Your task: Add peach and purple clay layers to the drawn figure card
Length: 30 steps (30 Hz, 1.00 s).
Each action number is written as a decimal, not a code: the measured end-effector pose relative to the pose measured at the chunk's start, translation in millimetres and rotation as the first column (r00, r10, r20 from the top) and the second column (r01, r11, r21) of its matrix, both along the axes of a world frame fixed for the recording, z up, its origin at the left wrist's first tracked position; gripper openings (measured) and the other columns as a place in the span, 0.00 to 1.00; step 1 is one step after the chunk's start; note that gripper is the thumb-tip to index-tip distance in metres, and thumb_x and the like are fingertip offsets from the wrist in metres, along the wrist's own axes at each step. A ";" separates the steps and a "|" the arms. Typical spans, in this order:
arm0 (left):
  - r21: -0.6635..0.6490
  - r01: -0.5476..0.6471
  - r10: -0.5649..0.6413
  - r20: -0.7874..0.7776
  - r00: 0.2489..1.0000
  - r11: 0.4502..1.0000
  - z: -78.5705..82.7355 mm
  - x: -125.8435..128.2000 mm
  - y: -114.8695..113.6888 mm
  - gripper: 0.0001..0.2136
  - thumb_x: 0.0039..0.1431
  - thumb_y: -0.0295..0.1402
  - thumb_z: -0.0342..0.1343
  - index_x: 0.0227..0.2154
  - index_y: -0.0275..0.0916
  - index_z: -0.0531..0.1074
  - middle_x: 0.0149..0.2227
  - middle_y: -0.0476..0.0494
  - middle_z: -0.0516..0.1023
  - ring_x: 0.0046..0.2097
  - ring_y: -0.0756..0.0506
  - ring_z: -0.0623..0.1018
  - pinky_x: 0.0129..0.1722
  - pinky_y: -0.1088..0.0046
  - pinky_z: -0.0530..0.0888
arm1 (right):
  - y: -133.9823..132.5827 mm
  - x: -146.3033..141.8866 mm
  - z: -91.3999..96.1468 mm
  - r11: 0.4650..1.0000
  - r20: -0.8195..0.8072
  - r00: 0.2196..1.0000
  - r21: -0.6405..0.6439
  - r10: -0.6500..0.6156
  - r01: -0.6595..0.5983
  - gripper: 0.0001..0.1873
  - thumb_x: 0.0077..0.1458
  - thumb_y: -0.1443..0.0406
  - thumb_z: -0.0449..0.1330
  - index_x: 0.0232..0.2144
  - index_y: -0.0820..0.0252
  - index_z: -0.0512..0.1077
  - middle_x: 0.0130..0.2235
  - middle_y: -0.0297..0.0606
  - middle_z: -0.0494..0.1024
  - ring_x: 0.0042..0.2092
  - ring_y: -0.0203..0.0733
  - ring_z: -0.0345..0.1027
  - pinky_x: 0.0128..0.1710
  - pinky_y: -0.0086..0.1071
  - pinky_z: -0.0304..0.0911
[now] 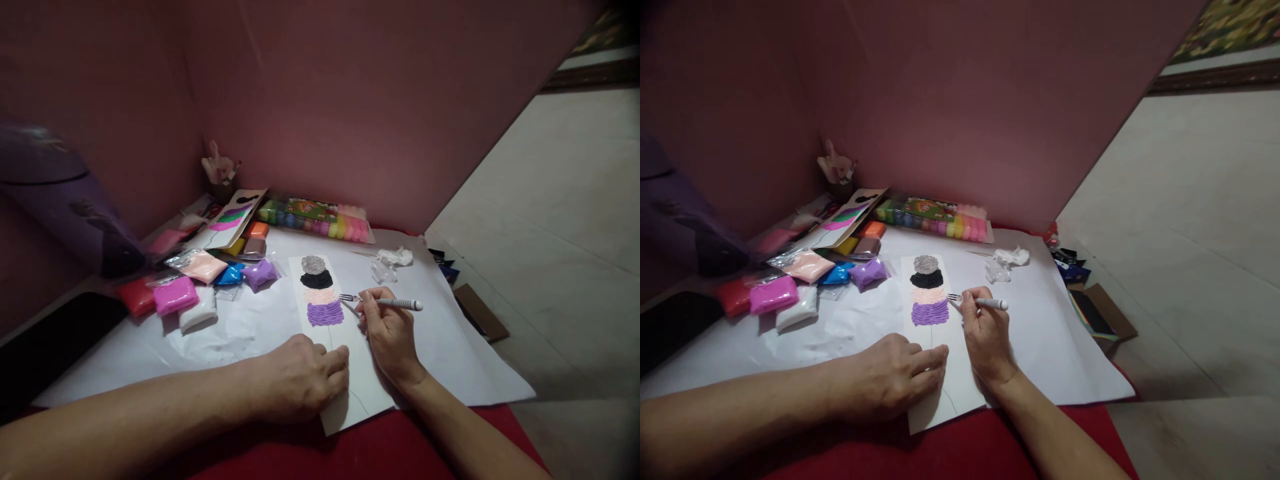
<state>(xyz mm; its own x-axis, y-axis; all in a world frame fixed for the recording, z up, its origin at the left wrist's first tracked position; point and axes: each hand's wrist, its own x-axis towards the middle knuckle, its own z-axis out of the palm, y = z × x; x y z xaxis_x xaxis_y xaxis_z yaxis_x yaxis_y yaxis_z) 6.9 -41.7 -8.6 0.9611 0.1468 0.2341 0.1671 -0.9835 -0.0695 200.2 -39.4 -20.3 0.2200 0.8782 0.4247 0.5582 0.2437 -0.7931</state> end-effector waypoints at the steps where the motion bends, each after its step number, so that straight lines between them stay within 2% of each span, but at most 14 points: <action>1: 0.002 0.000 -0.001 0.002 1.000 1.000 -0.2 -0.2 -0.2 0.07 0.62 0.27 0.47 0.39 0.34 0.70 0.41 0.38 0.75 0.25 0.48 0.71 0.18 0.68 0.63 | 0.2 0.2 -0.5 1.000 -0.005 1.000 0.001 0.005 -0.005 0.14 0.64 0.57 0.52 0.30 0.57 0.66 0.23 0.31 0.71 0.22 0.33 0.62 0.22 0.27 0.60; 19: 0.006 -0.007 0.007 -0.012 1.000 1.000 -0.5 0.0 -0.1 0.07 0.62 0.27 0.47 0.38 0.35 0.69 0.42 0.38 0.75 0.26 0.47 0.72 0.18 0.66 0.65 | -0.1 0.2 -1.5 1.000 -0.025 1.000 -0.013 0.014 -0.014 0.13 0.64 0.56 0.53 0.30 0.57 0.66 0.23 0.30 0.71 0.21 0.32 0.61 0.22 0.27 0.59; 30: -0.002 -0.004 0.004 -0.011 1.000 1.000 -0.7 -0.3 0.4 0.07 0.63 0.27 0.47 0.38 0.34 0.70 0.41 0.38 0.75 0.26 0.48 0.71 0.19 0.68 0.65 | -1.4 -1.0 3.1 1.000 0.036 0.999 -0.011 0.001 -0.001 0.13 0.65 0.57 0.52 0.30 0.57 0.66 0.22 0.29 0.71 0.21 0.33 0.62 0.23 0.28 0.59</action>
<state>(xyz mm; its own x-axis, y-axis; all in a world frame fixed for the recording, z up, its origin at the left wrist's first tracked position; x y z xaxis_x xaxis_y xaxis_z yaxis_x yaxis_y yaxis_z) 6.6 -41.3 -9.2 0.9629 0.1515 0.2235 0.1706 -0.9829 -0.0688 199.2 -40.8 -17.2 0.2042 0.8831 0.4224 0.5859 0.2354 -0.7754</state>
